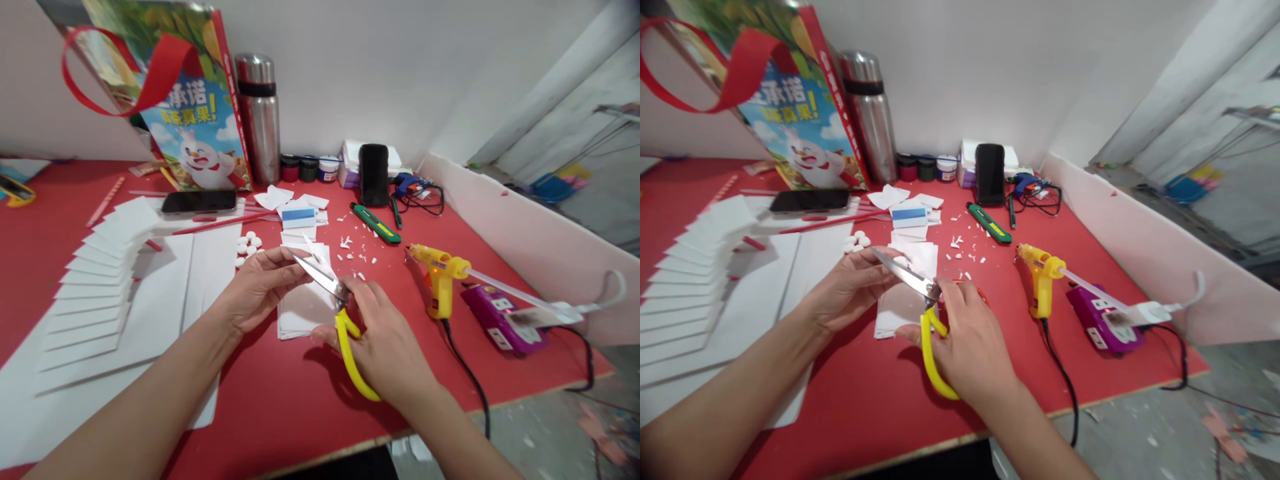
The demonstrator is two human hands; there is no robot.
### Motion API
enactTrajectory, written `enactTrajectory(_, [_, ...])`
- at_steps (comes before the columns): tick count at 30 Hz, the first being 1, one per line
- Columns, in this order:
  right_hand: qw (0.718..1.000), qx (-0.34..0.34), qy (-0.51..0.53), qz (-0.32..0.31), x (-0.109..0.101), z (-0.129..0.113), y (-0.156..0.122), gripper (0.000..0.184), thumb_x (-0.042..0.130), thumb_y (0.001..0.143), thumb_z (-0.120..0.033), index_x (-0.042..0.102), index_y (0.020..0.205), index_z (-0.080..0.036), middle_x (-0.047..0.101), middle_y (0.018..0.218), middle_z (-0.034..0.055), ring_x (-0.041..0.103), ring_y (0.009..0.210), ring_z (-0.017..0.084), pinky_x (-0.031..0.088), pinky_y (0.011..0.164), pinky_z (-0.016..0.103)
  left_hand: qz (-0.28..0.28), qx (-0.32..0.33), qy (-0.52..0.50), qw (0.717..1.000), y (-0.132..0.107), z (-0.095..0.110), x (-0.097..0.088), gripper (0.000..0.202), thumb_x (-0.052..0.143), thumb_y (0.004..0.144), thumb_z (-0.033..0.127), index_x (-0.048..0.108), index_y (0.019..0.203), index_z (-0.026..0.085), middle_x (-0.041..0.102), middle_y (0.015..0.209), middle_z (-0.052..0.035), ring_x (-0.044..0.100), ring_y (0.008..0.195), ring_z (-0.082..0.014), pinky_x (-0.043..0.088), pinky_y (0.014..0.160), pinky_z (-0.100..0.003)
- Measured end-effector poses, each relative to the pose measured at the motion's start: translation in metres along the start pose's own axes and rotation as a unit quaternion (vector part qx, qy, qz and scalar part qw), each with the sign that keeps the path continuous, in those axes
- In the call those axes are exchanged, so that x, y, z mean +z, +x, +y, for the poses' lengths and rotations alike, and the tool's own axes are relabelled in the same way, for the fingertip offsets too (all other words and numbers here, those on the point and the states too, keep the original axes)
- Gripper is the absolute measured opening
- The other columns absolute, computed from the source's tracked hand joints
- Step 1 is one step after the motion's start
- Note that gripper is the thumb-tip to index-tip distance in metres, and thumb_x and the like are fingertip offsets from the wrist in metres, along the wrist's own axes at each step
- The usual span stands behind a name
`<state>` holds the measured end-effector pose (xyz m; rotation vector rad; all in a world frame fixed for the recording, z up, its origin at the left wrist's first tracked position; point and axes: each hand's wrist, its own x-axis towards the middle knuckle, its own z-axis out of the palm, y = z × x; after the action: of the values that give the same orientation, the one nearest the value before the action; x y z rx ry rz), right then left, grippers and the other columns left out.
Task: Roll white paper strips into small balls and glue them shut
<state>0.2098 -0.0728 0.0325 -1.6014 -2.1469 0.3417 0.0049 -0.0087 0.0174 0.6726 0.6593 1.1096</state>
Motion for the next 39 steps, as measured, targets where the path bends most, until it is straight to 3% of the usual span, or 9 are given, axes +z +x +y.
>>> enactTrajectory(7, [1.0,-0.019,-0.01,0.005,-0.001,0.001,-0.003,0.05,0.061,0.093,-0.053,0.055,0.127,-0.016,0.066,0.103,0.0132,0.067,0.082,0.027,0.054,0.07,0.039,0.014,-0.012,-0.008,1.0,0.0,0.002,0.001,0.021,0.09,0.065,0.012,0.078,0.082,0.011,0.077,0.085,-0.0064,0.072,0.081,-0.0156,0.057,0.086,-0.029])
enactTrajectory(27, [0.993,-0.079,-0.061,0.057,0.003,0.007,-0.005,0.046,0.053,0.099,-0.051,0.063,0.116,-0.01,0.068,0.084,0.0101,0.067,0.069,0.023,0.048,0.06,0.031,0.009,-0.016,0.01,1.0,0.0,0.0,-0.002,0.013,0.088,0.069,0.011,0.078,0.078,0.012,0.078,0.079,-0.0045,0.073,0.075,-0.0134,0.059,0.081,-0.024])
enactTrajectory(30, [0.999,-0.033,-0.02,0.032,0.001,0.006,-0.006,0.045,0.055,0.096,-0.057,0.064,0.108,-0.014,0.068,0.076,0.0067,0.066,0.066,0.021,0.045,0.058,0.028,0.011,-0.022,-0.005,1.0,0.0,0.001,0.001,0.015,0.088,0.068,0.011,0.078,0.079,0.012,0.078,0.079,-0.0049,0.074,0.075,-0.0137,0.06,0.081,-0.023])
enactTrajectory(33, [0.994,0.079,0.074,0.001,-0.006,0.007,-0.003,0.042,0.056,0.094,-0.06,0.063,0.106,-0.019,0.062,0.065,-0.0013,0.057,0.053,0.014,0.042,0.052,0.024,0.004,-0.034,-0.012,0.999,0.0,0.002,0.002,0.016,0.085,0.073,0.011,0.079,0.087,0.011,0.078,0.085,-0.0057,0.074,0.076,-0.0122,0.06,0.077,-0.019])
enactTrajectory(35, [0.986,0.128,0.101,0.017,-0.013,0.01,0.0,0.045,0.057,0.092,-0.063,0.061,0.107,-0.02,0.058,0.062,-0.0039,0.053,0.05,0.013,0.04,0.05,0.023,-0.008,-0.041,-0.023,0.999,0.0,0.003,0.002,0.02,0.085,0.074,0.011,0.079,0.093,0.011,0.077,0.086,-0.0053,0.073,0.075,-0.0113,0.059,0.073,-0.017])
enactTrajectory(39, [0.99,0.124,0.058,0.019,-0.025,0.012,0.005,0.051,0.062,0.087,-0.066,0.057,0.111,-0.021,0.057,0.064,-0.004,0.053,0.053,0.015,0.04,0.051,0.025,-0.018,-0.035,-0.042,0.998,-0.001,0.004,0.001,0.021,0.085,0.074,0.01,0.079,0.094,0.013,0.076,0.086,-0.0043,0.072,0.074,-0.0108,0.059,0.071,-0.016])
